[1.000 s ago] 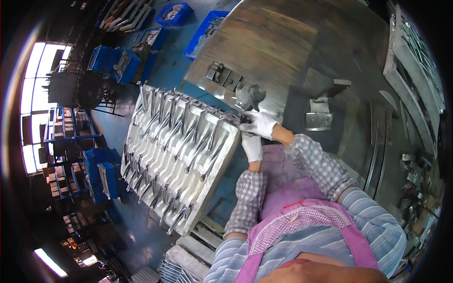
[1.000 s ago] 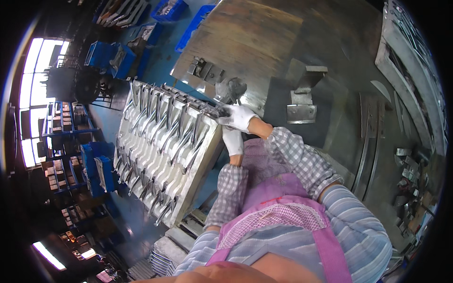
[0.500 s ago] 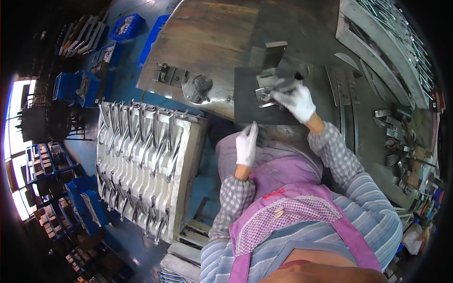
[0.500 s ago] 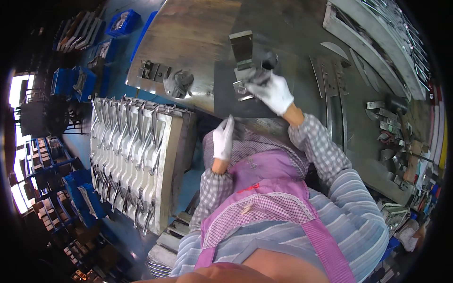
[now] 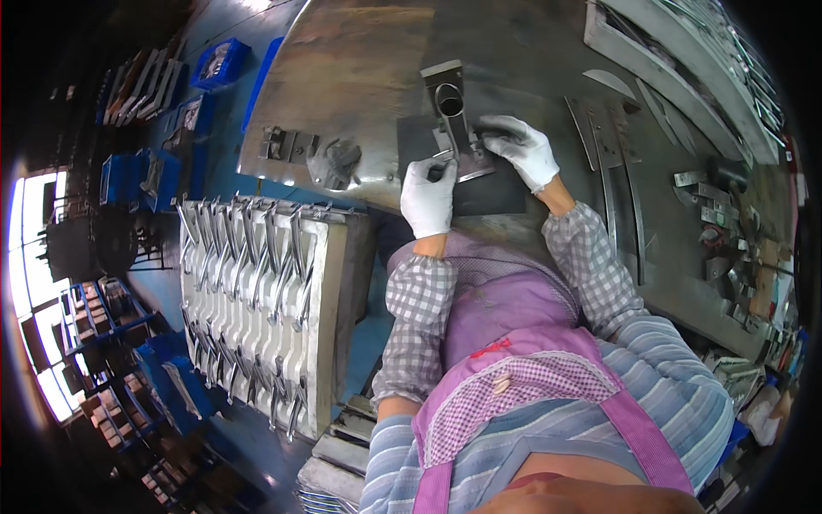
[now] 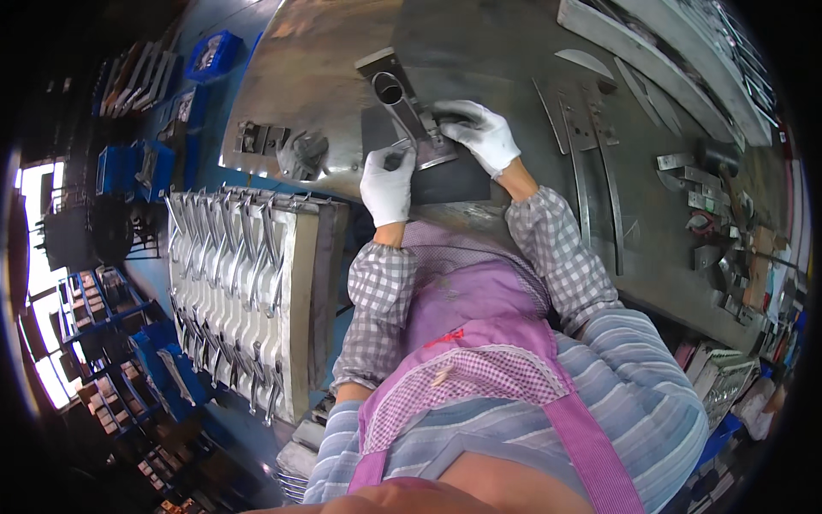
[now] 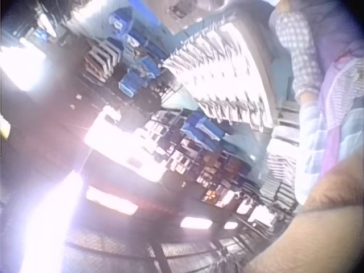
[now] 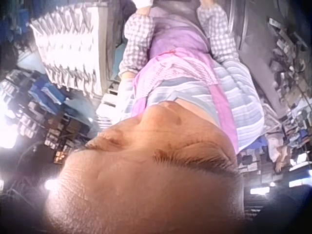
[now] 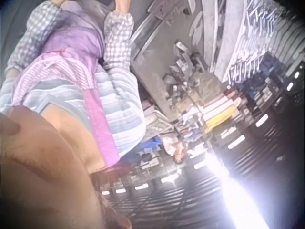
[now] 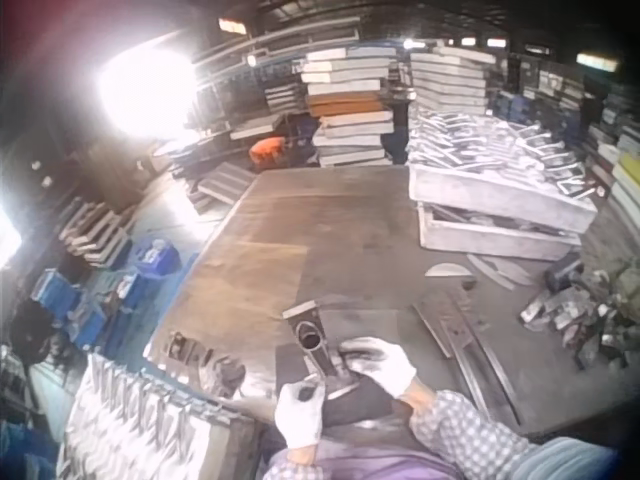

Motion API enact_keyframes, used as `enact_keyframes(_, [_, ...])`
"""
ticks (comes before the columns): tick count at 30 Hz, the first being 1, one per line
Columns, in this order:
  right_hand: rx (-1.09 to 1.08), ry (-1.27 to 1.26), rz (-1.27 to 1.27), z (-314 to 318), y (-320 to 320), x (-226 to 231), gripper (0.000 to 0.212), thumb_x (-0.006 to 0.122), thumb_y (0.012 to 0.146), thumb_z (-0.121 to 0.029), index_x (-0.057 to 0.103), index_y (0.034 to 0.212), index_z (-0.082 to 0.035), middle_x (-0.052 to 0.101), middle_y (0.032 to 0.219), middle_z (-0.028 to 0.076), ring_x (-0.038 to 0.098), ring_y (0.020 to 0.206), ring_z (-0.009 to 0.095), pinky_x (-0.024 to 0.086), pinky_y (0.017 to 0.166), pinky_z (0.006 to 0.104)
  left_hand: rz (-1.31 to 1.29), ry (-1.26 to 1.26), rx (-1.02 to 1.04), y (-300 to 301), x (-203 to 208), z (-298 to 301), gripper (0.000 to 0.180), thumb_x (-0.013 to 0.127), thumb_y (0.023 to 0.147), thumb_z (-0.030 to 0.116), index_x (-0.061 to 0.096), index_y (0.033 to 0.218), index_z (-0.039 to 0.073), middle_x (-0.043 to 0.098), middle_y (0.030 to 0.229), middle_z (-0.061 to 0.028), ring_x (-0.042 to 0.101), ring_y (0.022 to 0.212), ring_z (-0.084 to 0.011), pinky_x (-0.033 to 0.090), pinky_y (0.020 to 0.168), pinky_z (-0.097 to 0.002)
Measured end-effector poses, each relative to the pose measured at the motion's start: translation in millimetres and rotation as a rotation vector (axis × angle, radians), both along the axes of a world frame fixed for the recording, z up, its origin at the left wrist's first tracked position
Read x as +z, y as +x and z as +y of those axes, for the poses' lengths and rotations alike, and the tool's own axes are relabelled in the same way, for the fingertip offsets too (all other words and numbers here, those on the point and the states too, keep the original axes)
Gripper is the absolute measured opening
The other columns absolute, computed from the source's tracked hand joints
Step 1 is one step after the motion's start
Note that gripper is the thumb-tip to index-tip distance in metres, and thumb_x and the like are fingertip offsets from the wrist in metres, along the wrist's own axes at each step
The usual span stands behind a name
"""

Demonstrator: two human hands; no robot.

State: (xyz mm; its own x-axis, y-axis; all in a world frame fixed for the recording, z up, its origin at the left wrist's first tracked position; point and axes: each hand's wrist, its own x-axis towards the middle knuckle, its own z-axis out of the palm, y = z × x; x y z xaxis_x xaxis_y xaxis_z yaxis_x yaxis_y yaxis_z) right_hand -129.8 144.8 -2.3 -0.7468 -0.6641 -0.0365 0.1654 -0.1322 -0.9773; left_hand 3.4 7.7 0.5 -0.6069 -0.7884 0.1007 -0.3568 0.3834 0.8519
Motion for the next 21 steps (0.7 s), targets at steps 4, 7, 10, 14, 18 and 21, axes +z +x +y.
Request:
enact_keyframes(4, [-0.122, 0.199, 0.721, 12.6, 7.9, -23.8, 0.033, 0.081, 0.075, -0.006, 0.076, 0.107, -0.008, 0.071, 0.116, 0.007, 0.067, 0.106, 0.022, 0.054, 0.093, 0.0327, -0.054, 0.094, 0.003, -4.3, -0.7, -0.4, 0.032, 0.083, 0.081, 0.027, 0.072, 0.097, 0.002, 0.073, 0.085, -0.0082, 0.067, 0.077, -0.0171, 0.053, 0.075, -0.0304])
enact_keyframes(7, [-0.165, 0.183, 0.701, 10.6, 7.6, -25.4, 0.032, 0.083, 0.074, -0.008, 0.076, 0.104, -0.009, 0.071, 0.114, 0.007, 0.068, 0.102, 0.024, 0.055, 0.091, 0.033, -0.058, 0.173, -0.007, -4.1, -1.6, -3.0, 0.033, 0.083, 0.082, 0.027, 0.072, 0.099, 0.001, 0.073, 0.084, -0.0068, 0.066, 0.075, -0.0146, 0.053, 0.075, -0.0297])
enact_keyframes(10, [-0.196, 0.166, 0.713, 9.0, 8.1, -23.8, 0.031, 0.083, 0.073, -0.008, 0.075, 0.103, -0.009, 0.071, 0.112, 0.007, 0.068, 0.101, 0.024, 0.055, 0.09, 0.0328, -0.061, 0.188, -0.021, -5.2, -2.3, -5.7, 0.033, 0.083, 0.082, 0.027, 0.072, 0.1, 0.001, 0.073, 0.083, -0.0063, 0.066, 0.075, -0.0138, 0.053, 0.074, -0.0294])
enact_keyframes(14, [-0.198, 0.166, 0.67, 7.1, 7.8, -24.0, 0.029, 0.083, 0.073, -0.008, 0.075, 0.102, -0.008, 0.071, 0.113, 0.007, 0.068, 0.1, 0.024, 0.054, 0.09, 0.0329, -0.131, 0.112, -0.007, -4.9, -2.9, -5.2, 0.032, 0.082, 0.082, 0.026, 0.072, 0.101, 0.001, 0.073, 0.084, -0.0071, 0.067, 0.076, -0.0141, 0.053, 0.075, -0.0297])
enact_keyframes(18, [-0.189, 0.137, 0.602, 6.8, 4.4, -22.8, 0.026, 0.084, 0.074, -0.009, 0.074, 0.098, -0.008, 0.072, 0.107, 0.007, 0.068, 0.097, 0.023, 0.054, 0.087, 0.0333, -0.149, 0.023, -0.015, -3.7, -1.5, -1.0, 0.031, 0.081, 0.083, 0.026, 0.072, 0.101, 0.003, 0.073, 0.085, -0.0095, 0.068, 0.077, -0.017, 0.053, 0.075, -0.0312])
enact_keyframes(21, [-0.212, 0.143, 0.568, 3.3, 8.6, -23.9, 0.023, 0.083, 0.075, -0.009, 0.074, 0.096, -0.008, 0.072, 0.103, 0.006, 0.068, 0.095, 0.023, 0.053, 0.085, 0.0338, -0.129, -0.009, -0.027, -3.6, -5.2, -0.6, 0.028, 0.081, 0.083, 0.026, 0.071, 0.096, 0.003, 0.07, 0.08, -0.0074, 0.065, 0.072, -0.016, 0.052, 0.073, -0.0303])
